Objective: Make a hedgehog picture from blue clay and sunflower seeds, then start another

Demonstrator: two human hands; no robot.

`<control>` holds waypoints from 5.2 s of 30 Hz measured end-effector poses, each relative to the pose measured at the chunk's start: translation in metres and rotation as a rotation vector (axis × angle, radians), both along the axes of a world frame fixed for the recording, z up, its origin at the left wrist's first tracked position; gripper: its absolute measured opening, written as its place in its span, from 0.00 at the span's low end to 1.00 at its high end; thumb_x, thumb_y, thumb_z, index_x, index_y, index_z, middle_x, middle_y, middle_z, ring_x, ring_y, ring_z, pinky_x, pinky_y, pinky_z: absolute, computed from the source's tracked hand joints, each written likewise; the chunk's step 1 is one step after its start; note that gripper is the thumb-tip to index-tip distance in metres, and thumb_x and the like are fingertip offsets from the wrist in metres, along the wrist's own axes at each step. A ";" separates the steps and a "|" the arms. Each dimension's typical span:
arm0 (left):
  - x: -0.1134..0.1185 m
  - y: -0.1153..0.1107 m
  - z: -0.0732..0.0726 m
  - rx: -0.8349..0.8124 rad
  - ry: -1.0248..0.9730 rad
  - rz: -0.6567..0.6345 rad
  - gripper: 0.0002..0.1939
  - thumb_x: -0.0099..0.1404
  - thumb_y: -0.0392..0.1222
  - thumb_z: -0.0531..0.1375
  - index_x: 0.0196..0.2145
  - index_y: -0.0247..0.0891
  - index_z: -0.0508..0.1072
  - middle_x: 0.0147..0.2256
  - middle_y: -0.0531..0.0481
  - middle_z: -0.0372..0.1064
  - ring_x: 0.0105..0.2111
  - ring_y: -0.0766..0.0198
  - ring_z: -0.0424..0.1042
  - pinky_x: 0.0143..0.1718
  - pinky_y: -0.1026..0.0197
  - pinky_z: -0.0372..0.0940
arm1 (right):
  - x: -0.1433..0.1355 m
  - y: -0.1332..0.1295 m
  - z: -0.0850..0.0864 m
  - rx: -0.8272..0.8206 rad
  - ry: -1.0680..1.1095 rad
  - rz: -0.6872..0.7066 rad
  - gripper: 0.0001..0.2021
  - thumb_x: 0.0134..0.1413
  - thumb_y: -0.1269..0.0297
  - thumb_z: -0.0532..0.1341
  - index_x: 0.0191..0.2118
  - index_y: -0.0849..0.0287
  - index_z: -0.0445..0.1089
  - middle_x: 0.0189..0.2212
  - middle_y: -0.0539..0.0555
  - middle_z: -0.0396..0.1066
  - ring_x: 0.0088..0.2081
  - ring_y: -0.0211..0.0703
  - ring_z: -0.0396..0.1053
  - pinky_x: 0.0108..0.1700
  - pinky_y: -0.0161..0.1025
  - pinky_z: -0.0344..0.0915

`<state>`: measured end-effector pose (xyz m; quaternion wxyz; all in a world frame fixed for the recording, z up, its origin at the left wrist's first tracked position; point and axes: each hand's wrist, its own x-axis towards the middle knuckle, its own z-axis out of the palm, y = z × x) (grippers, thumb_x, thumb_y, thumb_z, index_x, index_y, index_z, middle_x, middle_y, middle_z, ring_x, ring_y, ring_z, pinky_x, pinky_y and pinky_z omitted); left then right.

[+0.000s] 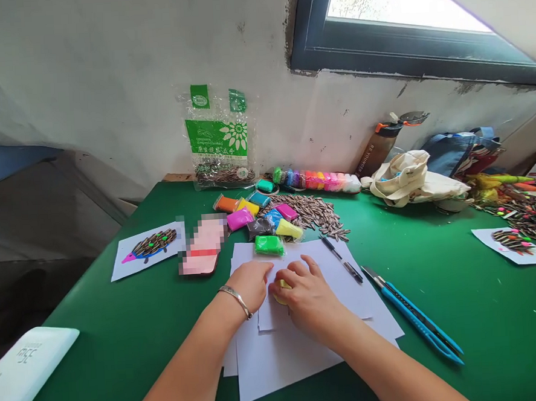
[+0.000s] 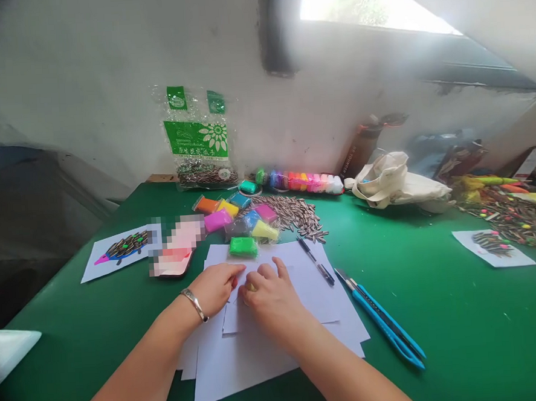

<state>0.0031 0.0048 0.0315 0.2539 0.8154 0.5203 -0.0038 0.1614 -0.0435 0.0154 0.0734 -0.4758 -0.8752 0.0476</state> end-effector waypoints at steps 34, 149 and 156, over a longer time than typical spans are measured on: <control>0.007 -0.003 -0.004 0.025 -0.011 0.006 0.21 0.61 0.30 0.50 0.51 0.37 0.69 0.48 0.43 0.70 0.48 0.57 0.68 0.47 0.59 0.61 | 0.004 -0.006 0.001 0.022 0.040 -0.025 0.14 0.52 0.73 0.56 0.43 0.49 0.69 0.40 0.51 0.69 0.45 0.45 0.59 0.58 0.53 0.40; 0.021 -0.013 -0.024 0.355 -0.111 -0.180 0.19 0.63 0.44 0.55 0.51 0.40 0.69 0.54 0.42 0.62 0.60 0.45 0.47 0.56 0.40 0.52 | 0.069 -0.028 -0.015 0.017 0.296 0.003 0.17 0.57 0.74 0.53 0.49 0.49 0.69 0.34 0.54 0.66 0.35 0.40 0.62 0.38 0.38 0.57; 0.021 -0.013 -0.022 0.334 -0.088 -0.186 0.22 0.61 0.47 0.58 0.52 0.39 0.68 0.55 0.41 0.61 0.60 0.43 0.47 0.56 0.40 0.51 | 0.072 -0.027 -0.013 0.001 0.263 -0.015 0.15 0.59 0.72 0.52 0.46 0.51 0.71 0.33 0.55 0.66 0.34 0.41 0.62 0.38 0.39 0.58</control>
